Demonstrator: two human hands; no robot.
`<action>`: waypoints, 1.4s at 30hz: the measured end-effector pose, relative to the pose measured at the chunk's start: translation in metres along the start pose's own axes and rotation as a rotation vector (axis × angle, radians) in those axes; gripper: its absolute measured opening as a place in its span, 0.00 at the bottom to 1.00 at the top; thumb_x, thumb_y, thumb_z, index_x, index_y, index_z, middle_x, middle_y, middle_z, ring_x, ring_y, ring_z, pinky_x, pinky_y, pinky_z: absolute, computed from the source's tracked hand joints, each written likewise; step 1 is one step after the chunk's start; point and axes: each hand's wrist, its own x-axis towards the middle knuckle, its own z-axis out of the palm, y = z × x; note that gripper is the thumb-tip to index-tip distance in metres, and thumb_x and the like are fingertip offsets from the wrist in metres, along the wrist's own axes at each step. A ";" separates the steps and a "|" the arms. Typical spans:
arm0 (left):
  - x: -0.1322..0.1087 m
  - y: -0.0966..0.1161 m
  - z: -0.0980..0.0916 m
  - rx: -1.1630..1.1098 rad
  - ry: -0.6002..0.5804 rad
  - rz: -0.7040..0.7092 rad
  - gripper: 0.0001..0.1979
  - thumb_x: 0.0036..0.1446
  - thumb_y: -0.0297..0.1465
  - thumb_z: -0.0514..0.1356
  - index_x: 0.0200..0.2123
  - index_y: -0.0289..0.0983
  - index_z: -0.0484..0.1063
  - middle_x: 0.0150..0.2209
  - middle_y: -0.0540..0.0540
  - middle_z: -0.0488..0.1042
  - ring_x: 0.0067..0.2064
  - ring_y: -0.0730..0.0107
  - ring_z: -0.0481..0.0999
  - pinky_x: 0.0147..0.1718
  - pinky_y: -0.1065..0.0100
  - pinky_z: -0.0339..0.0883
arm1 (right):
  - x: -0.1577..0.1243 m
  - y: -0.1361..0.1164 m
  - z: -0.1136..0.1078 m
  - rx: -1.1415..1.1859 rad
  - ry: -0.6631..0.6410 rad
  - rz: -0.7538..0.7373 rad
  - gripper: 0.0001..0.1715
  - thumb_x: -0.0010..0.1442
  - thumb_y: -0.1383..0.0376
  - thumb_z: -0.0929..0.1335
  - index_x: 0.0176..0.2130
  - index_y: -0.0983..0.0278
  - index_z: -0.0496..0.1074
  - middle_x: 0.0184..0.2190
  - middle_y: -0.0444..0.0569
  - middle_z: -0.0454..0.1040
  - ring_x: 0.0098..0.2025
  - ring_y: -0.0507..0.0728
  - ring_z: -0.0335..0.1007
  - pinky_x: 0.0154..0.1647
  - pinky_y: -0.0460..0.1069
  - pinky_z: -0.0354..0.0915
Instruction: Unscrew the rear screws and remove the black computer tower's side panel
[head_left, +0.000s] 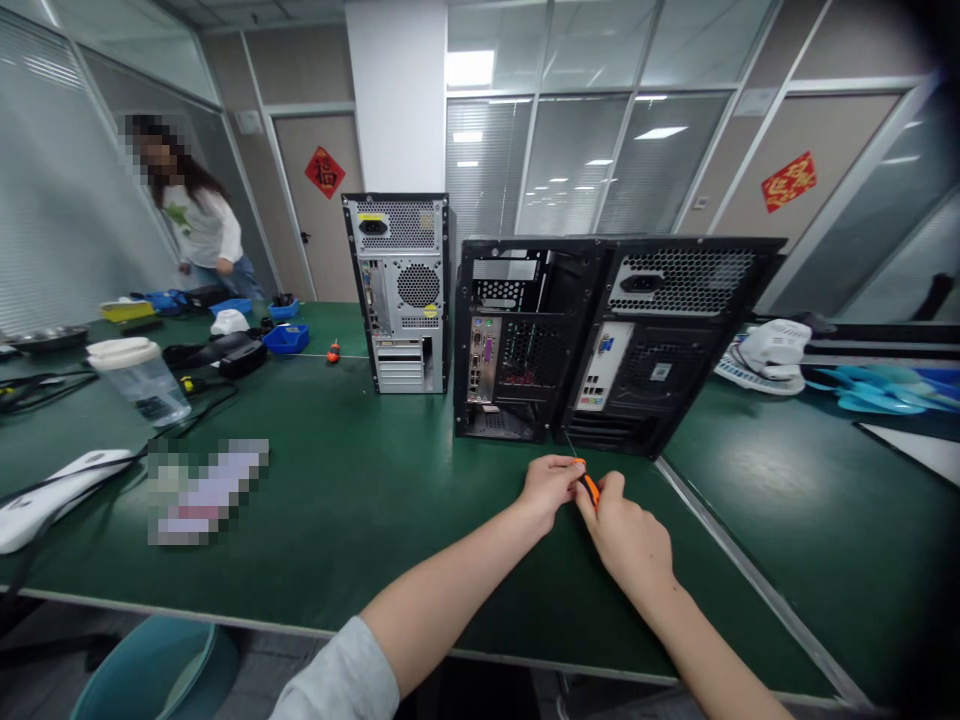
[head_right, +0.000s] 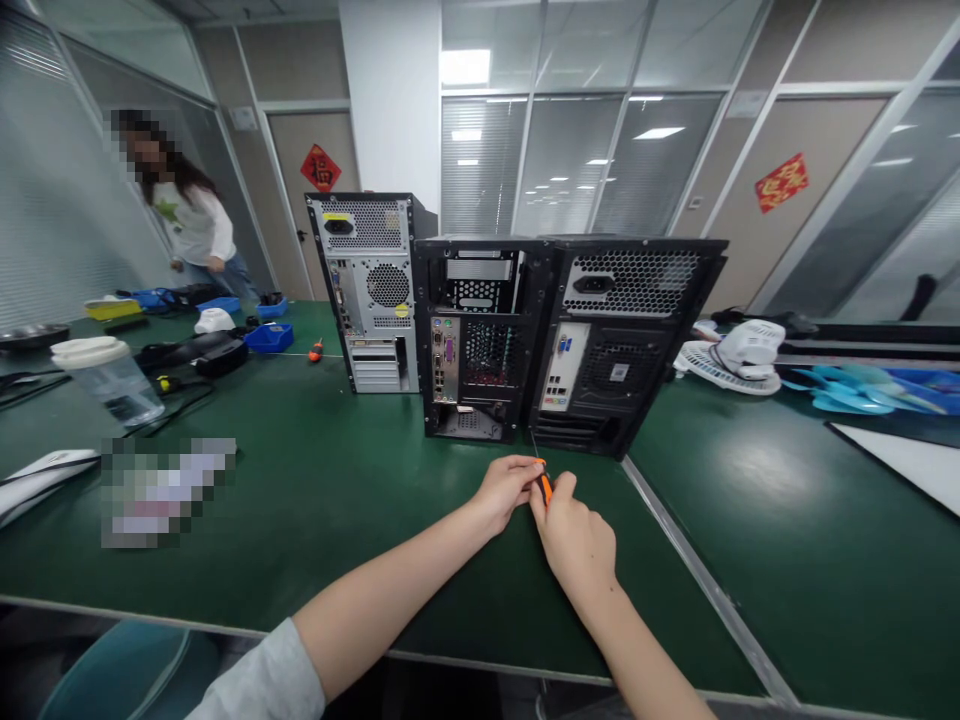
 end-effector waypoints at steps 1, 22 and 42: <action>0.000 0.000 0.000 -0.001 0.005 0.000 0.03 0.52 0.24 0.66 0.30 0.31 0.74 0.26 0.49 0.73 0.29 0.77 0.73 0.39 0.69 0.70 | 0.000 0.000 0.000 -0.012 -0.006 -0.006 0.20 0.68 0.55 0.54 0.42 0.66 0.63 0.26 0.57 0.78 0.30 0.65 0.78 0.27 0.51 0.63; -0.002 0.000 0.002 -0.011 0.015 0.012 0.03 0.52 0.20 0.65 0.30 0.32 0.74 0.26 0.48 0.74 0.29 0.78 0.74 0.42 0.67 0.72 | 0.004 0.012 0.010 0.095 0.108 -0.006 0.23 0.68 0.57 0.55 0.39 0.64 0.73 0.30 0.56 0.79 0.29 0.60 0.76 0.27 0.49 0.60; -0.003 0.003 0.001 -0.001 0.020 -0.007 0.03 0.54 0.20 0.63 0.31 0.32 0.73 0.27 0.49 0.73 0.30 0.77 0.74 0.43 0.66 0.71 | 0.019 0.026 0.026 0.807 -0.020 -0.019 0.30 0.59 0.42 0.56 0.20 0.59 0.61 0.13 0.46 0.64 0.18 0.54 0.63 0.22 0.48 0.56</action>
